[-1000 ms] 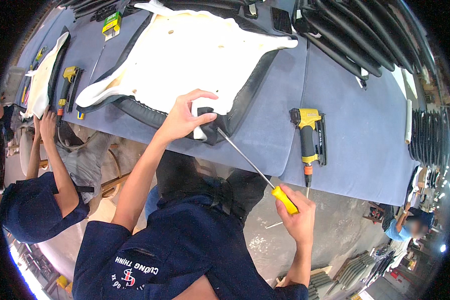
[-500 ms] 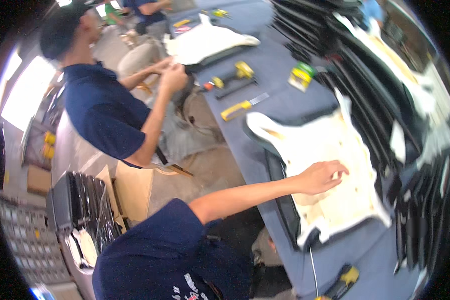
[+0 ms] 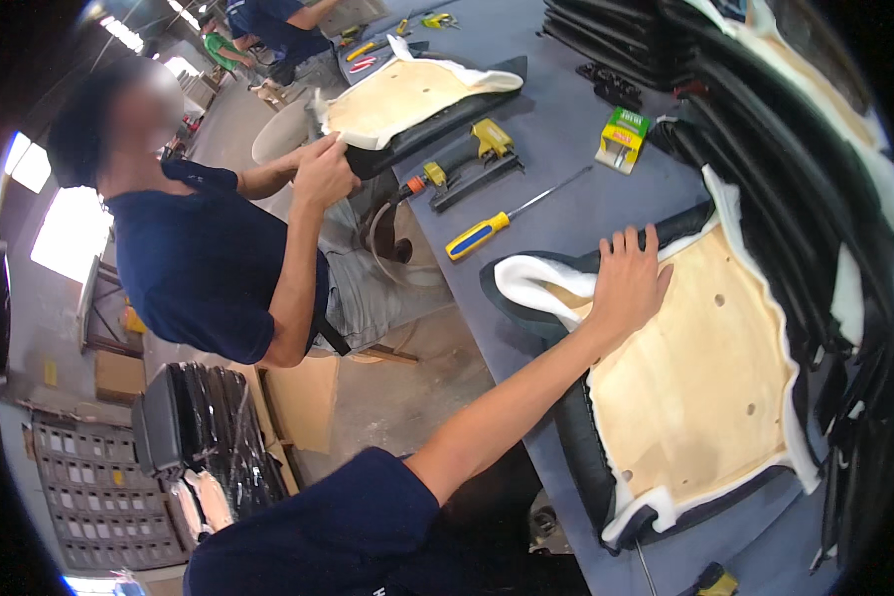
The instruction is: The person assembles chair seats by attaching black upholstery to wooden frames. They use a staple gun to secure the fabric around the edges, then flip the seat and stack it with others. The process is repeated for multiple units.
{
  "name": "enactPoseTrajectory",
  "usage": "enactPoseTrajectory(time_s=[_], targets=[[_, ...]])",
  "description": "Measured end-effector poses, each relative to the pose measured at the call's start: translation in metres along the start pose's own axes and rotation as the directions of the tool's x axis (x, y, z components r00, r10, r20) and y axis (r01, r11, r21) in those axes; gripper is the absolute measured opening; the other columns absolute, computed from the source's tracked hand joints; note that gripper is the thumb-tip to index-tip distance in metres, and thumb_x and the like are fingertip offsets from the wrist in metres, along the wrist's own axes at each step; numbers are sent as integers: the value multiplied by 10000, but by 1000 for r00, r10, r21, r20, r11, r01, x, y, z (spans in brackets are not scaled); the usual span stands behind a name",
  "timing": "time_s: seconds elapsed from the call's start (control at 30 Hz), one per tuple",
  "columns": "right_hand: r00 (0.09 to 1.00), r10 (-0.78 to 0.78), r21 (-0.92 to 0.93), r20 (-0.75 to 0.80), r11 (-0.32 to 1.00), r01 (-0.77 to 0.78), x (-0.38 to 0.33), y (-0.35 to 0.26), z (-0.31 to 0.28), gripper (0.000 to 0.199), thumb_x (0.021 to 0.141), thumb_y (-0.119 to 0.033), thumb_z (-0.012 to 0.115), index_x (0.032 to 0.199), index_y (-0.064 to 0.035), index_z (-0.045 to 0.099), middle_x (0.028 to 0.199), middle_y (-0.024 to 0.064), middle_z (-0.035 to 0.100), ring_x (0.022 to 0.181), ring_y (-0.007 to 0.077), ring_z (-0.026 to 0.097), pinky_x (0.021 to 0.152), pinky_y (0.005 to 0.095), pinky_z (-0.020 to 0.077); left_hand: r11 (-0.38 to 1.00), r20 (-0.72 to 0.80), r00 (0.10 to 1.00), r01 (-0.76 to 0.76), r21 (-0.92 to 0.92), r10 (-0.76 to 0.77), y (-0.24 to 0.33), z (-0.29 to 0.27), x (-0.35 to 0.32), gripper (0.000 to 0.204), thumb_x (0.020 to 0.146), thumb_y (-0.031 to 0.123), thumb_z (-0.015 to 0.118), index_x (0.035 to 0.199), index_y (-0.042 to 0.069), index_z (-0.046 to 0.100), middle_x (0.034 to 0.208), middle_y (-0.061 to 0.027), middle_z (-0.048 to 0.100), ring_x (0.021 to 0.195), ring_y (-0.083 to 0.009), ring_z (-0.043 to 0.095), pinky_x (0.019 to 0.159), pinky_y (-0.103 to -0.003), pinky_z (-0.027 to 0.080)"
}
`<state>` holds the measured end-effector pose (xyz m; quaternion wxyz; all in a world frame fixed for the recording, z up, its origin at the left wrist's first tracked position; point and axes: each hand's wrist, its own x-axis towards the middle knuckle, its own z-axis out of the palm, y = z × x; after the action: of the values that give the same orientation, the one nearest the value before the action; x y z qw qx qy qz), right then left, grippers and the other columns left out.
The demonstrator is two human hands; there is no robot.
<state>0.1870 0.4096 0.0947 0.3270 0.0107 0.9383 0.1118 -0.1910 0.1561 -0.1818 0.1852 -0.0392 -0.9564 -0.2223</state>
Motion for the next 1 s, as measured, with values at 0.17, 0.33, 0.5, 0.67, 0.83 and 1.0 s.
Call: enactPoseTrajectory(time_s=[0.17,0.33,0.5,0.67,0.83,1.0], targets=[[903,363,844,-228,536,-3,-41,-39,208,393,1041,-312,638,1328,-46,673,1053,105,715,914,218,690,781,344,575,999,-73,997,-36,21,38,19,3,3,652,983,395,630,1404,-91,520,1246,-272,589,1136,-389,557,1033,-538,410],[723,661,950,-200,-49,307,0,-157,324,373,1056,-192,635,1294,94,656,1132,160,742,964,233,703,878,342,585,999,-53,998,-25,33,27,19,8,8,700,977,475,612,1401,-76,534,1218,-274,608,1140,-396,567,1043,-548,407],[841,541,986,-21,151,-72,-8,-133,251,365,1070,-247,606,1254,54,701,951,178,763,831,277,713,752,375,577,1000,-50,999,4,13,-3,3,5,4,709,967,523,601,1376,-55,564,1167,-247,623,1110,-381,583,982,-545,425],[866,467,959,-176,-116,257,9,-171,250,258,1067,-247,584,1119,-29,713,712,-12,547,571,81,454,511,268,368,997,-27,999,-46,59,47,16,11,7,712,974,537,580,1388,-43,561,1194,-256,626,1120,-387,587,994,-542,427],[849,528,988,-31,-113,106,16,-144,268,222,1027,-206,624,1063,-11,724,737,26,612,620,131,536,569,309,431,995,142,990,7,102,-22,16,31,11,751,967,562,575,1447,-14,525,1295,-273,624,1229,-429,583,1093,-611,391],[781,597,977,-185,197,81,-29,-148,268,268,1006,-158,683,1164,56,716,908,168,763,791,147,690,720,327,541,955,-52,986,-138,262,156,-21,42,6,665,941,609,593,1261,28,637,1146,-236,676,1080,-390,661,884,-515,533]])
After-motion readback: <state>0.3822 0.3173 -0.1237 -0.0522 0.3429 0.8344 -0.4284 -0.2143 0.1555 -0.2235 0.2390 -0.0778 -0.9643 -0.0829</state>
